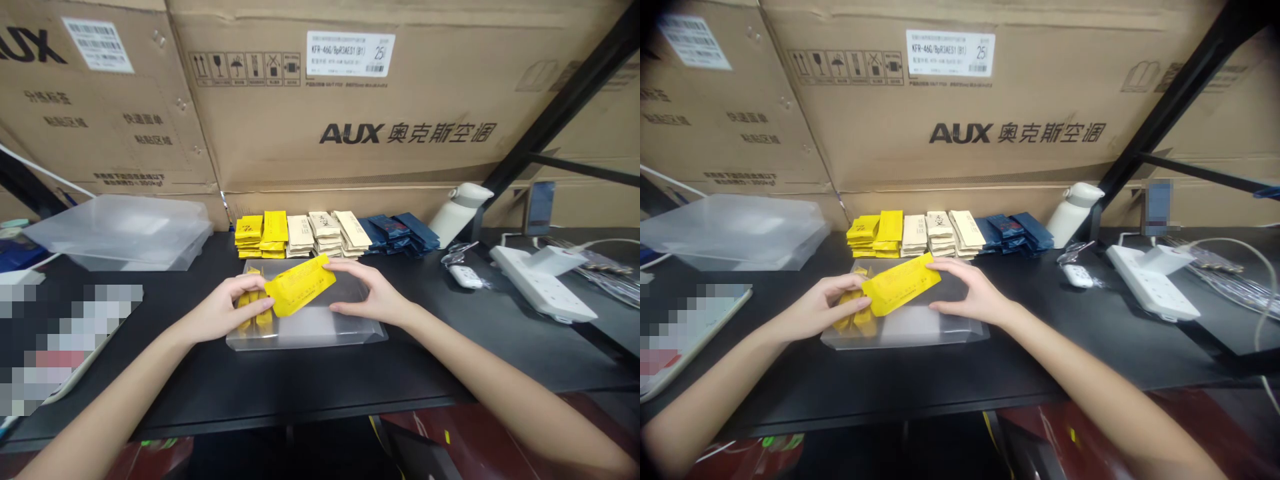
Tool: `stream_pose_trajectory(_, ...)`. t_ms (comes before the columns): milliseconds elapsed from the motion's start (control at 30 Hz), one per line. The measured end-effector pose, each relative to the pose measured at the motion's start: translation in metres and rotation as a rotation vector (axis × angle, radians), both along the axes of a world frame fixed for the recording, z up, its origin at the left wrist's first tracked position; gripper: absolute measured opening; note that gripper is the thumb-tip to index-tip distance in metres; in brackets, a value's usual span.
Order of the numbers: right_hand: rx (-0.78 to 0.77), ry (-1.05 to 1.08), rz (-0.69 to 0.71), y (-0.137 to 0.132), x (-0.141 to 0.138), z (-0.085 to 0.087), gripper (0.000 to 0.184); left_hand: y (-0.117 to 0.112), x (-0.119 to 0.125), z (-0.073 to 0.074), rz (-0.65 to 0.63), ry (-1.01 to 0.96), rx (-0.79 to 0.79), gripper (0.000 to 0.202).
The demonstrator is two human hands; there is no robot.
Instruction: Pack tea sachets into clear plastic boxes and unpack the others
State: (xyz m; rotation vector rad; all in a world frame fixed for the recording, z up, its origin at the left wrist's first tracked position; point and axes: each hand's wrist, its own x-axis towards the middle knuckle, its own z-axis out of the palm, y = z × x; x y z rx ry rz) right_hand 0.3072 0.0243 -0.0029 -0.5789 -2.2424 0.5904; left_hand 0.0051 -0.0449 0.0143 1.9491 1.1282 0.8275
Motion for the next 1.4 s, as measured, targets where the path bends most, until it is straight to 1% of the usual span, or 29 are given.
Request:
stream_pose_trajectory(67, 0.009, 0.024, -0.005, -0.001, -0.001, -0.001, 0.062, 0.0, 0.001, -0.002, 0.016, -0.065, -0.055, 0.018)
stream_pose_trajectory(133, 0.006, 0.062, -0.01, -0.001, -0.002, -0.003, 0.061, -0.001, 0.002, -0.003, 0.042, -0.117, -0.092, 0.023)
stream_pose_trajectory(267, -0.02, 0.103, -0.026, -0.002, -0.003, -0.006, 0.061, 0.0, 0.004, -0.004, 0.111, -0.142, -0.06, 0.034)
stream_pose_trajectory(333, -0.009, 0.09, -0.041, -0.002, -0.003, -0.005, 0.061, 0.0, 0.004, -0.005, 0.12, -0.123, -0.041, 0.036)
stream_pose_trajectory(567, 0.034, 0.037, -0.021, -0.001, -0.002, -0.003, 0.062, 0.0, 0.006, -0.003, 0.113, -0.046, -0.001, 0.031)
stream_pose_trajectory(767, 0.03, 0.016, 0.049, 0.0, -0.002, -0.001, 0.044, 0.0, 0.005, -0.002, 0.104, -0.011, 0.049, 0.023)
stream_pose_trajectory(900, 0.043, 0.042, 0.052, 0.001, -0.003, -0.001, 0.04, 0.0, 0.006, -0.003, 0.106, 0.004, 0.071, 0.019)
stream_pose_trajectory(1033, 0.061, 0.057, 0.032, -0.001, -0.004, 0.0, 0.039, 0.0, 0.007, -0.002, 0.114, -0.022, 0.059, 0.018)
stream_pose_trajectory(1200, 0.118, 0.064, 0.013, -0.002, -0.003, 0.003, 0.038, -0.001, 0.007, -0.003, 0.121, -0.087, 0.061, 0.025)
stream_pose_trajectory(1400, 0.169, 0.016, -0.012, -0.002, -0.001, 0.005, 0.042, 0.0, 0.008, -0.008, 0.155, -0.161, 0.022, 0.021)
